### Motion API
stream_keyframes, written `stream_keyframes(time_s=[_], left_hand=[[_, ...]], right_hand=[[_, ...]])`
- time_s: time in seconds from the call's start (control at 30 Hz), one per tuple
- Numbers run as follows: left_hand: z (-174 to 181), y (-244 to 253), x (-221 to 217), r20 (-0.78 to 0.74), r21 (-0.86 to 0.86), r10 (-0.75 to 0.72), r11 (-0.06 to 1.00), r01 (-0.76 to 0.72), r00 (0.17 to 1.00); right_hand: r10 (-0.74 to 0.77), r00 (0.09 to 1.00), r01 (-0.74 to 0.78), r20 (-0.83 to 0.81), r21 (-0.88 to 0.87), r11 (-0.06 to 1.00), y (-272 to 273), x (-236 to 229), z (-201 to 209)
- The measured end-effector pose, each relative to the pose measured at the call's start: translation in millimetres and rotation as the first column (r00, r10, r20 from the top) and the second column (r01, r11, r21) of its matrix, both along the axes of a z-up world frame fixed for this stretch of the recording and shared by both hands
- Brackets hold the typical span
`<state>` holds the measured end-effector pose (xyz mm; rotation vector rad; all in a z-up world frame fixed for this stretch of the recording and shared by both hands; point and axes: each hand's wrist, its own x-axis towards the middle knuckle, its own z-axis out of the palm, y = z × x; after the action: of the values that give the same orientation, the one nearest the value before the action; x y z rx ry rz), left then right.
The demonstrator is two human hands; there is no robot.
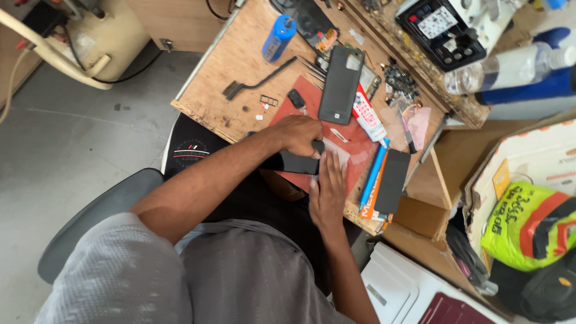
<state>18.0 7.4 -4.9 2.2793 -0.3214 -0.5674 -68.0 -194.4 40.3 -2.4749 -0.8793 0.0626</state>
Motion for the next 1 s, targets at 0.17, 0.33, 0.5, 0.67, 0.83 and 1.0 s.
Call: stream_keyframes(time_s=[0.17,0.33,0.5,0.67,0.83,1.0], left_hand=[[-5,-3,1,0.049,-0.079,0.065,0.995,-0.061,0.997],[-4,-3,1,0.063,-0.041,0.053,0.998,-0.051,0.997],[-2,-4,0,0.073,-0.060,0.074,0.996,-0.070,0.995],[-4,-2,0,0.054,-0.043,0.054,0.998,-0.052,0.997],[-5,-4,2,0.062,-0.049,0.056,0.997,-0.053,0.996],[-2,0,2,0.034,-0.045,-0.021,0.999,0.023,0.999]], right_hand=[[0.019,0.999,-0.018,-0.028,0.030,0.999,-14,-17,-1],[0.001,1.000,0.000,-0.005,0.070,0.998,11,18,-10],[-0.013,1.000,0.014,-0.025,0.044,0.999,10,20,-11],[0.000,0.998,0.003,-0.063,0.050,0.999,-13,-14,-7],[0.022,1.000,-0.023,0.006,0.035,0.999,-3,11,-10],[0.002,0.999,0.001,-0.045,0.057,0.998,4,27,-15]])
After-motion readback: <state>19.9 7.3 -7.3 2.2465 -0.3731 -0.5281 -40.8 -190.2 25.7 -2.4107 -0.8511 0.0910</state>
